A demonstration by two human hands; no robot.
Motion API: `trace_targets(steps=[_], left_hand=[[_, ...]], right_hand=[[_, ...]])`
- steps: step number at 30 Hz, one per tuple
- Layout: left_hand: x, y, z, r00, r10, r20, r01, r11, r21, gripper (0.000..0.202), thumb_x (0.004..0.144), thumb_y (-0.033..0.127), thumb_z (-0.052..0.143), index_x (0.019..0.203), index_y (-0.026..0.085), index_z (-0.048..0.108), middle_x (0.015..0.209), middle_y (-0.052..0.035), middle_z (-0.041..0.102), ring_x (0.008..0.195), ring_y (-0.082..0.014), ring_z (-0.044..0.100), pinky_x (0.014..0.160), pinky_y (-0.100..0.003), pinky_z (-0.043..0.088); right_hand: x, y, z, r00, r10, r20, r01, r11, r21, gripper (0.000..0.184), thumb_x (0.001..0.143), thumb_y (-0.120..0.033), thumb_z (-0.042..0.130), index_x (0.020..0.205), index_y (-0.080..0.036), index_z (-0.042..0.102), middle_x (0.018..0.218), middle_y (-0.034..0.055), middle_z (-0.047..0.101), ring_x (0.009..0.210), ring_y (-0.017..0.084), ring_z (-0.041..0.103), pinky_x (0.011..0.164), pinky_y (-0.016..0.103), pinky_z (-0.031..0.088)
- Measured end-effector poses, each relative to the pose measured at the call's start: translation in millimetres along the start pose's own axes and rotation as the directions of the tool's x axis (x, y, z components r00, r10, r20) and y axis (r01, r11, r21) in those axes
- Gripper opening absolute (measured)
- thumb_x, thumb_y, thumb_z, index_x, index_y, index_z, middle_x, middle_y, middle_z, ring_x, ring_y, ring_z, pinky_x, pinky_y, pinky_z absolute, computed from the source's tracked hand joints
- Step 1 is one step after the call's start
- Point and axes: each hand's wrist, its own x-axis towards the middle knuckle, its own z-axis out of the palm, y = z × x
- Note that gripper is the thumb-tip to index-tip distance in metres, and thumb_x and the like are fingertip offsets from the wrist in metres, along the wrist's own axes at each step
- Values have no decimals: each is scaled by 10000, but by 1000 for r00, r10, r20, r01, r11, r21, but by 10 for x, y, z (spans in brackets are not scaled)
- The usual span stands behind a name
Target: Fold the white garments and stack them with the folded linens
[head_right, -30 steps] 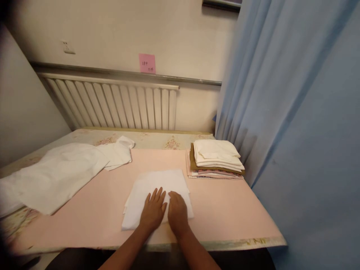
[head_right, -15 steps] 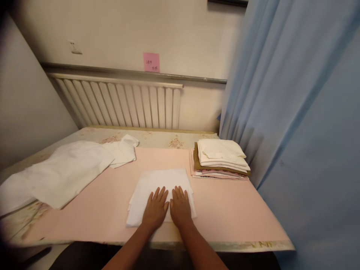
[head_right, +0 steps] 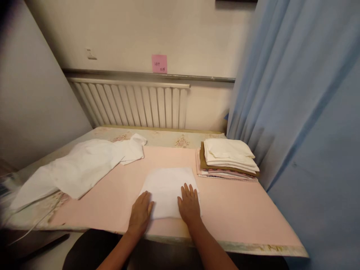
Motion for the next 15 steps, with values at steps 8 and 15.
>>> trace_targets(steps=[8,15], left_hand=[[-183,-396,-479,690,-574,441,724,568,-391,347,758,466,525,933,179,613,573,31,597,546,-180,608,577,-305,470],[-226,-237,-466,674,-493,550,708,220,-671,452,609,423,662,970,162,583,486,105,458,379,-79,451,394,-197,295]], right_hand=[[-3,6,35,1000,-10,-28,10,1000,-14,448,949,-341,410,1349,-167,514,1478,88,412,1387,300,307,1125,494,210],[-4,-1,6,1000,-5,-13,5,1000,-19,438,949,-335,415,1338,-167,523,1481,81,407,1390,298,303,1129,488,209]])
